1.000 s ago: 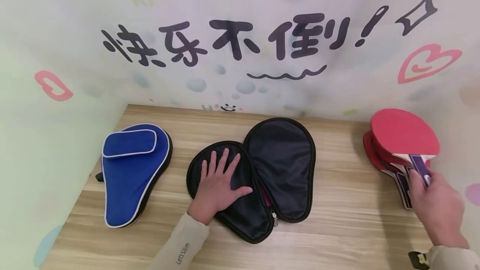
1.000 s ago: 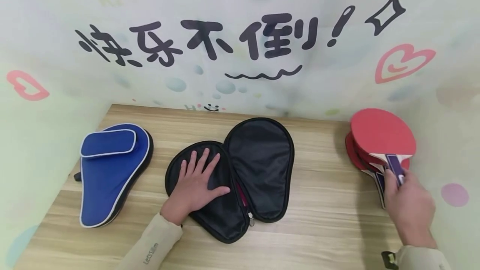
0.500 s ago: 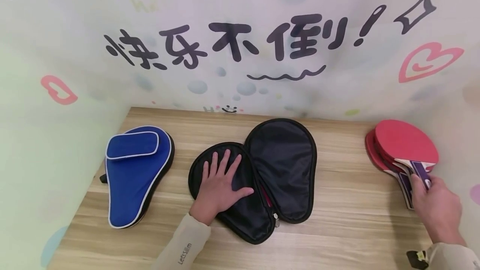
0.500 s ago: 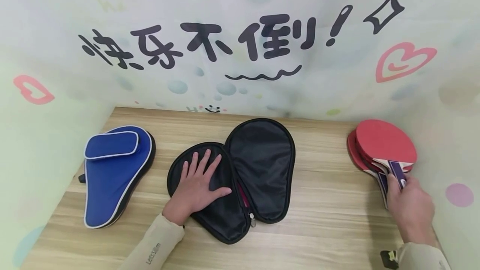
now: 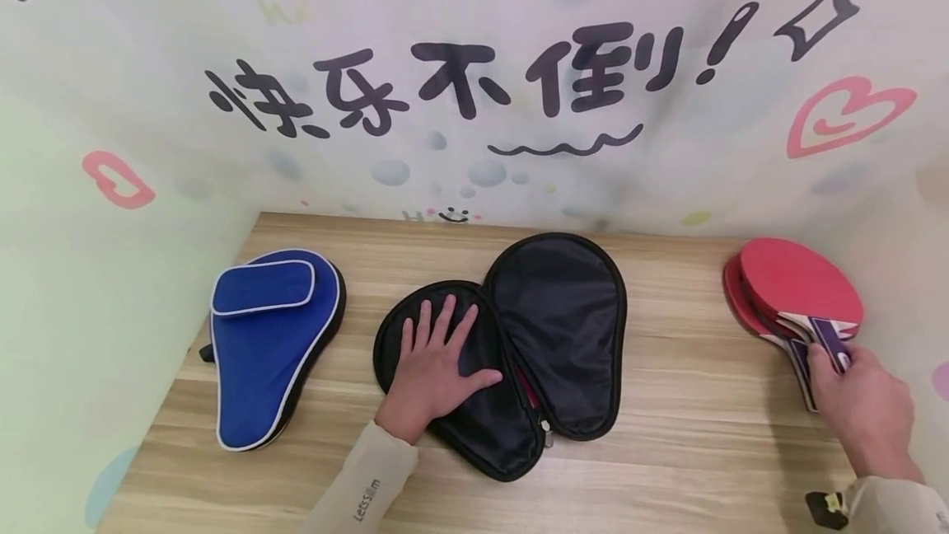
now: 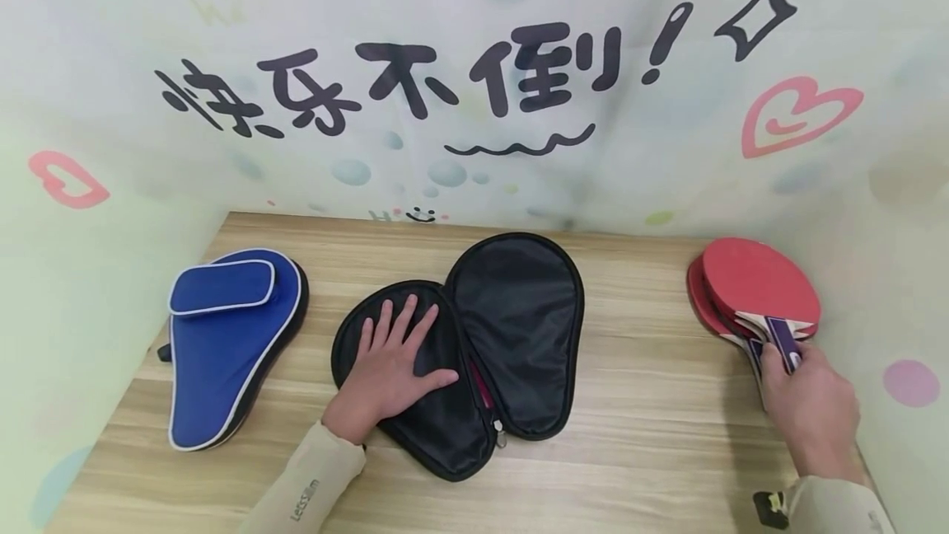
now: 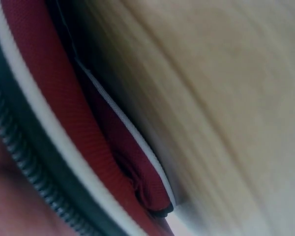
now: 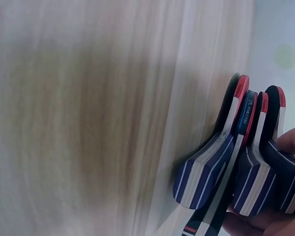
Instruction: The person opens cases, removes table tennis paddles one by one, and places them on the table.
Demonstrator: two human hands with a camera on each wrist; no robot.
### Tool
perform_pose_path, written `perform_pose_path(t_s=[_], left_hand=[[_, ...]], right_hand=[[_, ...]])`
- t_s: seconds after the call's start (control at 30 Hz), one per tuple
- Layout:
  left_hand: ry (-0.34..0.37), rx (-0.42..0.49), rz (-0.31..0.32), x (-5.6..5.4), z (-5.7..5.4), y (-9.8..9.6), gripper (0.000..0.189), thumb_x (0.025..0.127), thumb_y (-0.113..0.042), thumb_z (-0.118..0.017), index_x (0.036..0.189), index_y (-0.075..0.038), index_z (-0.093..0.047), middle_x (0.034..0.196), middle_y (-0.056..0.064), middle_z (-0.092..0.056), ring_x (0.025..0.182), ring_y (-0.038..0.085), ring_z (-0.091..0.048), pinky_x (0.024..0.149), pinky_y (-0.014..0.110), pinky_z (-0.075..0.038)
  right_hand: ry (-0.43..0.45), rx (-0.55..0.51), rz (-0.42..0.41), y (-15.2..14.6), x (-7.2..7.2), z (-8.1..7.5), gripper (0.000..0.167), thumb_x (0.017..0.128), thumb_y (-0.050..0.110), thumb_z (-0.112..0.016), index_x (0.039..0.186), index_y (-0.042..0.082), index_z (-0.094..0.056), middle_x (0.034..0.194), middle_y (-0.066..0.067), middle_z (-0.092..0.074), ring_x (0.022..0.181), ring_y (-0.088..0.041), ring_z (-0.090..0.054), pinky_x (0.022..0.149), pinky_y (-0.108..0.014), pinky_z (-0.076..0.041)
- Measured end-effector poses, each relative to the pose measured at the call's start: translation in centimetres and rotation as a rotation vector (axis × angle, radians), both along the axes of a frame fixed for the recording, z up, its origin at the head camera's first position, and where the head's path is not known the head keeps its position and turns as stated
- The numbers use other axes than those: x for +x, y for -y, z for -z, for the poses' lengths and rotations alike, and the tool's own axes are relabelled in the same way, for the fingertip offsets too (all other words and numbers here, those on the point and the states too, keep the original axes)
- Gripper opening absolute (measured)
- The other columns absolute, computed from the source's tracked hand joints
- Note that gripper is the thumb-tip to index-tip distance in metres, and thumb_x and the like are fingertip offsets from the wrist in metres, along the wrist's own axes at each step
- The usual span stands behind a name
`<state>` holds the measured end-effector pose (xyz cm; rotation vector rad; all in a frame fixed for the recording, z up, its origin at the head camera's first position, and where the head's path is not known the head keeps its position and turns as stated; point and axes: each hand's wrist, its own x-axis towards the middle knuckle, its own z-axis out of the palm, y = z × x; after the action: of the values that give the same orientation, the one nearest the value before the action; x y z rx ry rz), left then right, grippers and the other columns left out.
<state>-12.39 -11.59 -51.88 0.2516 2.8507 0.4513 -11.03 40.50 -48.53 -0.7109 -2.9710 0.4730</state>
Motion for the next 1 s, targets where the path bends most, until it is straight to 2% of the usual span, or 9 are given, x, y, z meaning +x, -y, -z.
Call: perform_pose_path(t_s=[0.17, 0.33, 0.4, 0.53, 0.6, 0.8, 0.9, 0.97, 1.0], left_hand=[[0.002, 0.006, 0.001, -0.1, 0.0, 0.0, 0.101, 0.084, -0.085, -0.05, 0.164, -0.037, -0.013, 0.175, 0.001, -0.001, 0.161, 0.039, 0.006, 0.128, 0.063, -0.003], [0.002, 0.003, 0.0, 0.0, 0.0, 0.0, 0.1, 0.084, -0.085, -0.05, 0.164, -0.037, -0.014, 0.175, 0.001, -0.001, 0.161, 0.039, 0.006, 0.128, 0.063, -0.003], [0.003, 0.002, -0.001, 0.0, -0.1, 0.0, 0.1, 0.084, -0.085, -0.05, 0.164, -0.037, -0.013, 0.175, 0.001, -0.001, 0.161, 0.038, 0.006, 0.128, 0.063, -0.003], [-0.004, 0.012, -0.001, 0.0, 0.0, 0.0, 0.1, 0.084, -0.085, -0.05, 0.164, -0.037, -0.015, 0.175, 0.002, -0.003, 0.161, 0.039, 0.005, 0.128, 0.063, -0.004], [0.0, 0.011, 0.0, -0.1, 0.0, -0.1, 0.1, 0.084, -0.085, -0.05, 0.164, -0.036, -0.014, 0.175, 0.002, -0.002, 0.161, 0.039, 0.005, 0.128, 0.063, -0.004], [0.009, 0.026, -0.001, -0.1, -0.3, -0.2, 0.099, 0.085, -0.083, -0.052, 0.164, -0.035, -0.015, 0.175, 0.002, -0.002, 0.161, 0.039, 0.005, 0.128, 0.063, -0.004], [0.009, 0.017, -0.002, -0.1, -0.3, -0.2, 0.099, 0.085, -0.083, -0.052, 0.164, -0.036, -0.015, 0.175, 0.002, -0.002, 0.161, 0.038, 0.005, 0.129, 0.062, -0.003], [0.007, 0.013, -0.005, -0.1, -0.3, -0.1, 0.099, 0.085, -0.083, -0.052, 0.164, -0.036, -0.014, 0.175, 0.002, -0.002, 0.161, 0.038, 0.005, 0.129, 0.062, -0.004], [0.006, 0.013, -0.006, -0.2, -0.3, -0.1, 0.099, 0.085, -0.083, -0.052, 0.164, -0.036, -0.014, 0.175, 0.002, -0.002, 0.161, 0.038, 0.005, 0.129, 0.062, -0.004]], right_hand=[[0.03, 0.0, -0.033, -0.2, 0.0, 0.0, 0.063, 0.099, 0.037, -0.05, 0.131, -0.017, -0.048, 0.103, -0.042, -0.06, 0.081, -0.058, -0.057, 0.056, -0.046, -0.038], [0.098, -0.039, -0.082, -0.2, -0.2, 0.2, 0.07, 0.097, 0.038, -0.055, 0.136, -0.018, -0.039, 0.106, -0.039, -0.056, 0.079, -0.046, -0.056, 0.055, -0.037, -0.038], [0.087, -0.057, -0.119, -0.1, -0.3, 0.4, 0.066, 0.096, 0.035, -0.058, 0.131, -0.019, -0.042, 0.1, -0.036, -0.056, 0.076, -0.041, -0.055, 0.055, -0.034, -0.037], [0.028, -0.058, -0.19, 0.2, -0.2, 0.7, 0.055, 0.093, 0.029, -0.063, 0.116, -0.019, -0.047, 0.091, -0.034, -0.057, 0.071, -0.039, -0.056, 0.054, -0.035, -0.039], [0.015, -0.054, -0.2, 0.3, -0.3, 0.7, 0.053, 0.092, 0.028, -0.064, 0.111, -0.018, -0.048, 0.088, -0.032, -0.057, 0.07, -0.038, -0.056, 0.052, -0.036, -0.039], [0.013, -0.059, -0.167, 0.9, -0.5, 0.2, 0.063, 0.096, 0.032, -0.06, 0.121, -0.023, -0.042, 0.095, -0.036, -0.053, 0.074, -0.041, -0.055, 0.054, -0.042, -0.043], [-0.072, -0.053, -0.168, 2.0, -1.0, -0.2, 0.069, 0.097, 0.03, -0.059, 0.13, -0.026, -0.038, 0.11, -0.045, -0.05, 0.093, -0.053, -0.053, 0.07, -0.06, -0.047], [-0.134, -0.054, -0.184, 3.0, -1.5, -0.6, 0.069, 0.097, 0.028, -0.059, 0.135, -0.025, -0.038, 0.121, -0.048, -0.047, 0.107, -0.059, -0.049, 0.083, -0.067, -0.046], [-0.153, -0.06, -0.199, 3.7, -1.8, -0.9, 0.071, 0.098, 0.028, -0.058, 0.14, -0.024, -0.034, 0.131, -0.049, -0.043, 0.119, -0.062, -0.044, 0.094, -0.072, -0.04]])
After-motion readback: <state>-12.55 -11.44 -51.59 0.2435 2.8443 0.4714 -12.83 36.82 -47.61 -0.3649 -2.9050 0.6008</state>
